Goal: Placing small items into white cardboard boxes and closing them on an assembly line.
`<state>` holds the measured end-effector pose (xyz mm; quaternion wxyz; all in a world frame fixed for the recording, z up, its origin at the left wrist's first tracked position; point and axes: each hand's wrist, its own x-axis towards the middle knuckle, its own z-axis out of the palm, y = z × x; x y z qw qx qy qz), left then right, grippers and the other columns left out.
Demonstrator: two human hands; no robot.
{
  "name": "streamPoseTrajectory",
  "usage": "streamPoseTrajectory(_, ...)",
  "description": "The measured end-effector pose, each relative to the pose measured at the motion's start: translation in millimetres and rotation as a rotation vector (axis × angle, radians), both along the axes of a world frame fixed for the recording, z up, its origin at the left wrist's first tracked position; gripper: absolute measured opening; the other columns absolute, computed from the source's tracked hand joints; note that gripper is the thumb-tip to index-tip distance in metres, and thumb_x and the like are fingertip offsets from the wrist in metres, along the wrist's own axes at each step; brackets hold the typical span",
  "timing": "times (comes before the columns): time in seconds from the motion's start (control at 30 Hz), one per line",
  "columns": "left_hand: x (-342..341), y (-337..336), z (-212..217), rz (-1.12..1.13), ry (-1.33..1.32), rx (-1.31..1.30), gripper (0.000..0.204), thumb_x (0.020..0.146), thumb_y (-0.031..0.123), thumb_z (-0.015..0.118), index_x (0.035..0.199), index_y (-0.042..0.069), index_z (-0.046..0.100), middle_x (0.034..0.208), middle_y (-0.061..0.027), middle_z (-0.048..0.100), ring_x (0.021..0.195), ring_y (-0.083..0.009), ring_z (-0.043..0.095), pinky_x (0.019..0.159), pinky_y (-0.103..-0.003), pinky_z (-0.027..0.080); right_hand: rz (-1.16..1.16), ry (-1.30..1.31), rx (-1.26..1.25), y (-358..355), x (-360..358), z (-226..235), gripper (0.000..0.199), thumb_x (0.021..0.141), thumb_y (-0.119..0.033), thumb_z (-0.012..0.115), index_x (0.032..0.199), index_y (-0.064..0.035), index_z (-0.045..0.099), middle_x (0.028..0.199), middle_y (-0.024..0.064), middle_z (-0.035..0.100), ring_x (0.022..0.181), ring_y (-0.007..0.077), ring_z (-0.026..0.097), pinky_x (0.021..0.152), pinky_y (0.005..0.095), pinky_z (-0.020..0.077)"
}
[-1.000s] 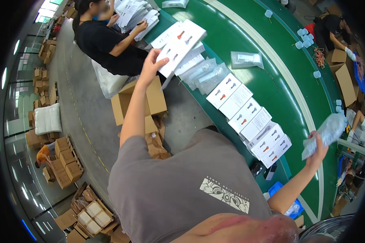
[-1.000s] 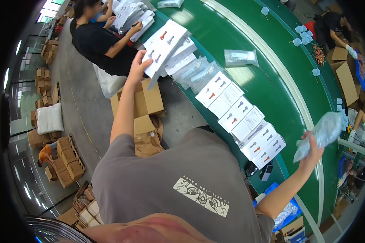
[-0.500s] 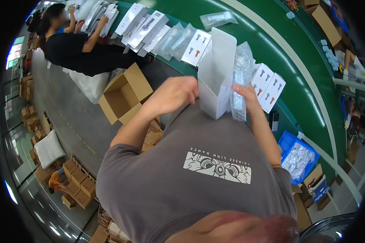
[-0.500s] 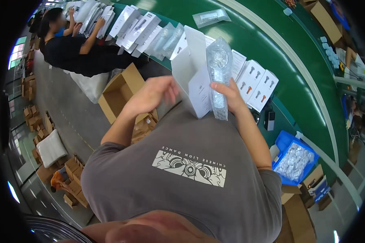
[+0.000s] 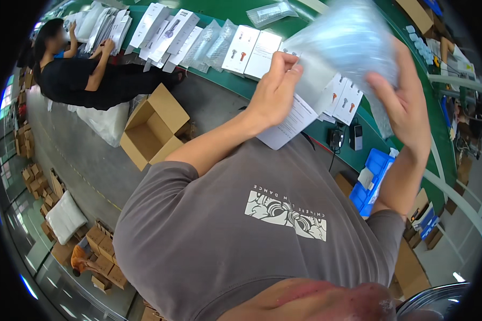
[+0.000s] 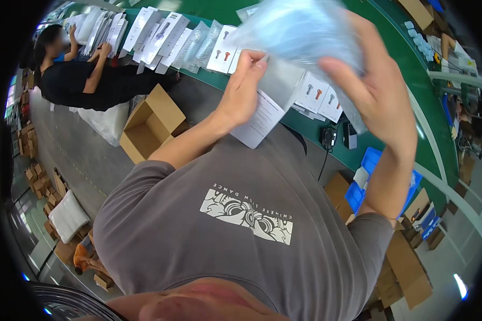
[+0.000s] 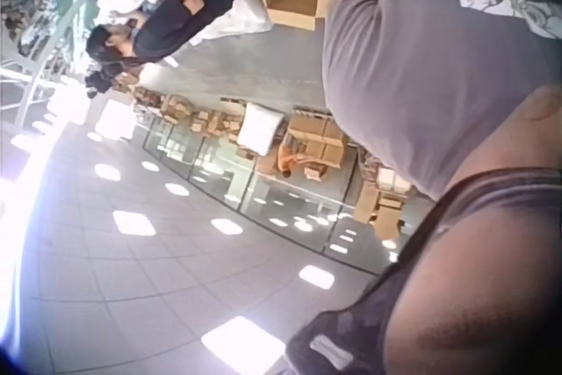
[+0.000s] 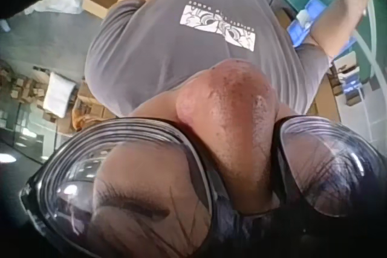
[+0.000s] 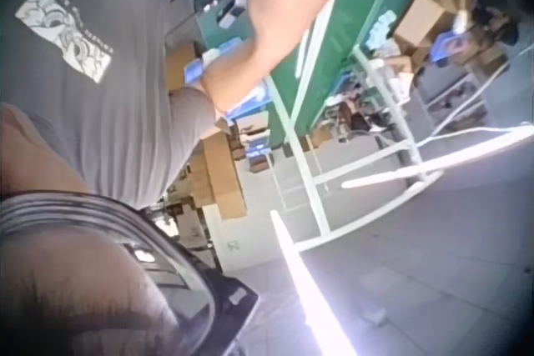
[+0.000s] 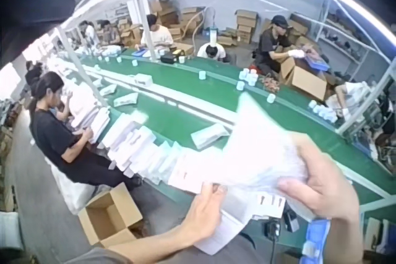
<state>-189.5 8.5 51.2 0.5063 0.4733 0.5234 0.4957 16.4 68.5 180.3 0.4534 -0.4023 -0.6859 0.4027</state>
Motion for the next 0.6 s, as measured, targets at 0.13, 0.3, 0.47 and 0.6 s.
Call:
streamPoseTrajectory(0.13, 7, -4, -12, -0.045, -0.070, -0.070, 0.029, 0.099, 0.021, 0.042, 0.119, 0.000, 0.045, 0.116, -0.0209, 0.059, 0.106, -0.0267, 0.058, 0.093, -0.037, 0.043, 0.451, -1.033, -0.185, 30, -10, 31, 0.051, 0.087, -0.030, 0.072, 0.129, -0.0029, 0.060, 0.087, 0.0149, 0.069, 0.076, 0.0256, 0.065, 0.076, 0.0345, 0.0501)
streamPoseTrajectory(0.3, 20, -1, 13, -0.198, -0.123, -0.183, 0.030, 0.099, 0.024, 0.042, 0.118, 0.000, 0.045, 0.110, -0.0197, 0.059, 0.104, -0.0286, 0.058, 0.091, -0.037, 0.043, 0.788, -1.275, -0.184, 46, -13, 24, 0.045, 0.075, -0.028, 0.078, 0.112, -0.0036, 0.070, 0.079, 0.0173, 0.068, 0.072, 0.0340, 0.063, 0.070, 0.0384, 0.0497)
streamPoseTrajectory(0.47, 43, 14, -2, -0.206, -0.047, -0.037, 0.034, 0.101, 0.029, 0.040, 0.120, 0.001, 0.046, 0.109, -0.0182, 0.057, 0.102, -0.0256, 0.056, 0.091, -0.037, 0.043, 0.955, -1.268, -0.340, 62, -43, -10, 0.030, 0.073, -0.026, 0.076, 0.086, -0.0003, 0.070, 0.072, 0.0166, 0.066, 0.074, 0.0355, 0.064, 0.072, 0.0433, 0.0498)
streamPoseTrajectory(0.6, 44, 20, -17, -0.084, 0.102, -0.129, 0.036, 0.103, 0.029, 0.038, 0.121, 0.001, 0.049, 0.116, -0.0140, 0.055, 0.108, -0.0211, 0.052, 0.098, -0.034, 0.040, 0.432, -0.538, -0.039, 47, 40, -54, 0.024, 0.079, -0.021, 0.069, 0.082, 0.0030, 0.064, 0.085, 0.0191, 0.067, 0.080, 0.0337, 0.064, 0.074, 0.0415, 0.0498)
